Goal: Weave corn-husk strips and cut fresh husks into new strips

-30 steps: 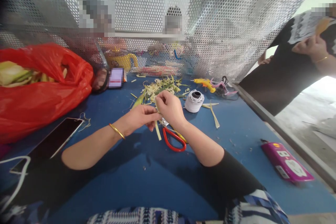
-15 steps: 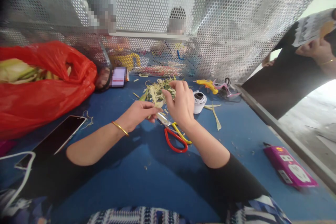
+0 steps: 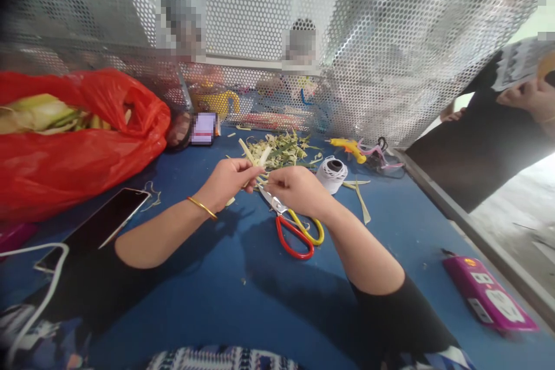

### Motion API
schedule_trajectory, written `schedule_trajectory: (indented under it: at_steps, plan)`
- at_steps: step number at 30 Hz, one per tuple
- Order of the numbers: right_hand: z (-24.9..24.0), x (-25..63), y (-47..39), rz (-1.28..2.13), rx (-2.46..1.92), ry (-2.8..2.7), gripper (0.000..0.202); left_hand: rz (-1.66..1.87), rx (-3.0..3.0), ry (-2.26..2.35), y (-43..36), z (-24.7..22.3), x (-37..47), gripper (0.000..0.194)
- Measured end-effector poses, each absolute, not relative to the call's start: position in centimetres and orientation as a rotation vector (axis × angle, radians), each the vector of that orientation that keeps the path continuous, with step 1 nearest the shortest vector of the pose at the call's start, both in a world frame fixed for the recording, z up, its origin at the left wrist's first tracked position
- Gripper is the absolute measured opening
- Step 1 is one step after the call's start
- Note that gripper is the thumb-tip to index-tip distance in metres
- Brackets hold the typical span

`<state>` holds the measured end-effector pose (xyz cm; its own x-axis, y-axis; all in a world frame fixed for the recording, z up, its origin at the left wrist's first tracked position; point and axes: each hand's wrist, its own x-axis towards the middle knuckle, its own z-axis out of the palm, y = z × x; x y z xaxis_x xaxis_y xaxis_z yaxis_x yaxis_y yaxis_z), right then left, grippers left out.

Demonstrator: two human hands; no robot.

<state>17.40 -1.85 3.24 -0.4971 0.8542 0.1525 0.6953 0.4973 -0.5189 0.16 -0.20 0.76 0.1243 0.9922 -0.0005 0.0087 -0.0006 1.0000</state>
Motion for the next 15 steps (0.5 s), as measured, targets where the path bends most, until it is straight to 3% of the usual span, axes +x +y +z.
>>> schedule_trajectory:
  at_steps: [3,7,11,15]
  plan:
    - [3.3,17.8,-1.9,0.479,-1.372,-2.36,0.032,1.111,1.175,1.124,-0.2,0.8,0.2,0.032]
    - [2.6,16.9,-2.0,-0.208,-1.271,-2.215,0.017,1.086,0.973,1.064,0.1,1.0,-0.1,0.025]
    - [1.7,15.5,-2.3,-0.688,-0.728,-2.4,0.029,1.091,0.878,0.969,-0.1,0.9,0.0,0.035]
    - [0.8,14.9,-2.5,-0.975,-0.653,-2.445,0.032,1.129,0.828,0.943,-0.3,0.8,0.3,0.039]
